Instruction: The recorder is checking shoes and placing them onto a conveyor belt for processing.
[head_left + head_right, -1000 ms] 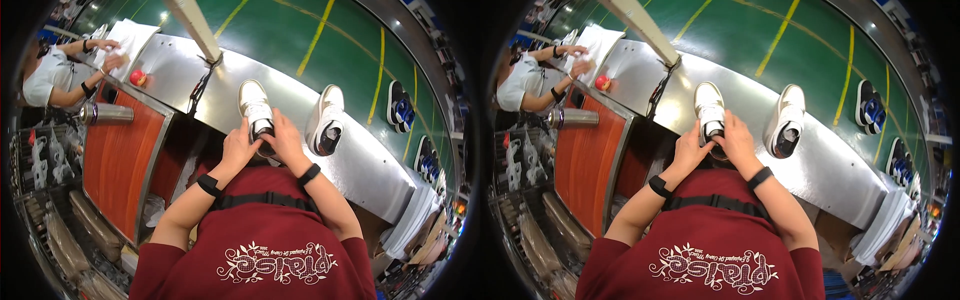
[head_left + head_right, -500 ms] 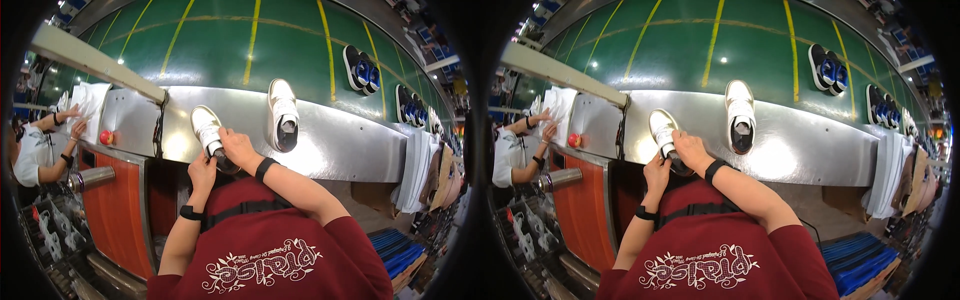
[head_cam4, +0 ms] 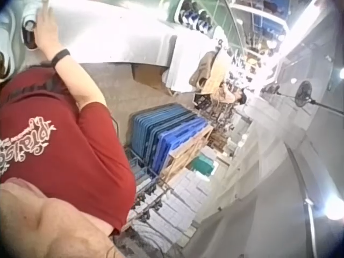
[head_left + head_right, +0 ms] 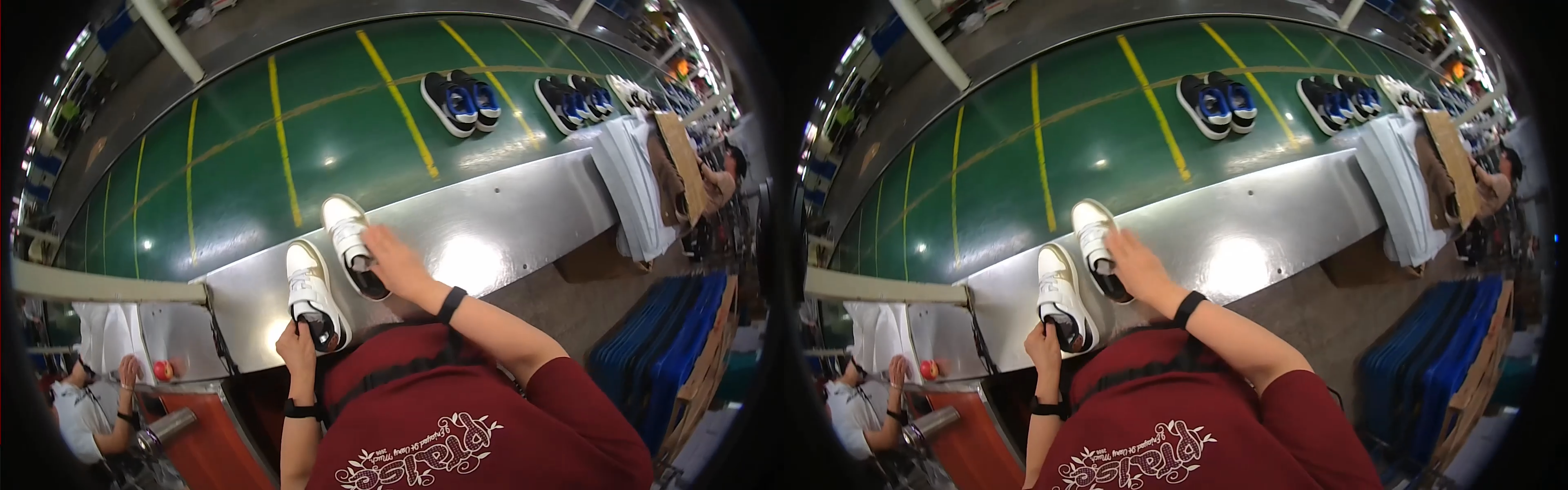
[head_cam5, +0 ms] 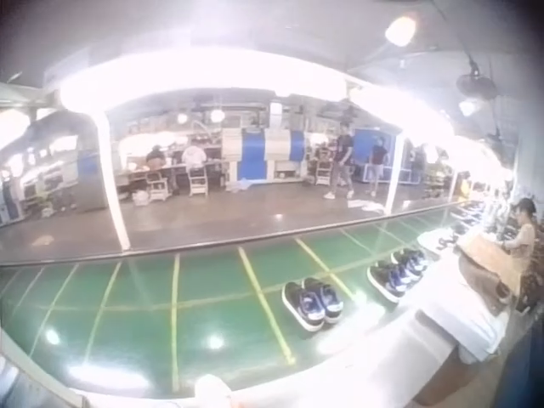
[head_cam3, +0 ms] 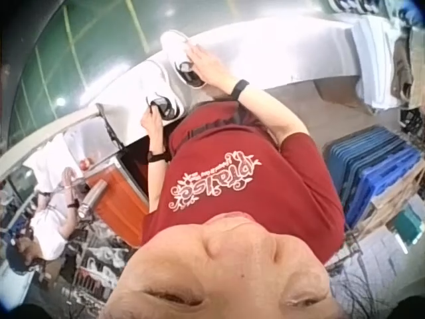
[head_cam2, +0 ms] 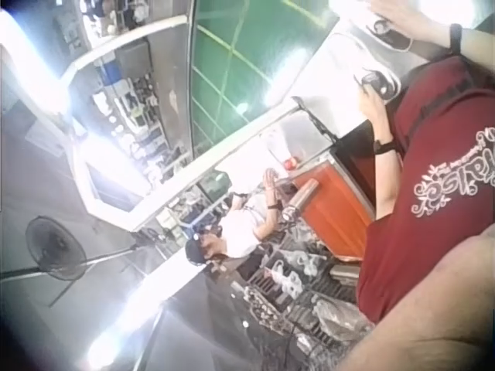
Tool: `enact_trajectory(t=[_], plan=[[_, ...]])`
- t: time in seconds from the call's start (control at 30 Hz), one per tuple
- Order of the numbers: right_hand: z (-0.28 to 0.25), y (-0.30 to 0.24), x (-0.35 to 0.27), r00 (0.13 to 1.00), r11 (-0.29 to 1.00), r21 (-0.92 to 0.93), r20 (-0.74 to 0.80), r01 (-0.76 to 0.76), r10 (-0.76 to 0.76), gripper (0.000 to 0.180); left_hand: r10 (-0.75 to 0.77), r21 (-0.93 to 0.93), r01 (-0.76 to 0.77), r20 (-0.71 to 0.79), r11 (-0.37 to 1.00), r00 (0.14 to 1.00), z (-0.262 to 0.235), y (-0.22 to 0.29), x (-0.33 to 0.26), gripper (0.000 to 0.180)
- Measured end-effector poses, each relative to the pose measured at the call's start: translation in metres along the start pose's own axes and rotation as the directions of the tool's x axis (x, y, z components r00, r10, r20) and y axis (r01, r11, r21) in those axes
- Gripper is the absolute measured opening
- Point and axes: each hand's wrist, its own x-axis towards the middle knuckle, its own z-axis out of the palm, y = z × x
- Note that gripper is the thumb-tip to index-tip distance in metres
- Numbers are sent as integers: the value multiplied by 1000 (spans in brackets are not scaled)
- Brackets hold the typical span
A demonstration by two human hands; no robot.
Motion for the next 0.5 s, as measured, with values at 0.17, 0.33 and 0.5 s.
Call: enact_trajectory(t=[0.17,0.33,0.5], plan=[[25,8,-15,996,989,131,-55,-66,74,50,252,146,-256,43,956,967,38,37,15,31],[21,19,-12,998,989,146,-69,3,7,47,276,352,-312,150,882,949,30,33,10,28],[12,29,-23,981,919,352,138,-176,135,47,613,216,-604,28,768,790,17,55,-3,46]])
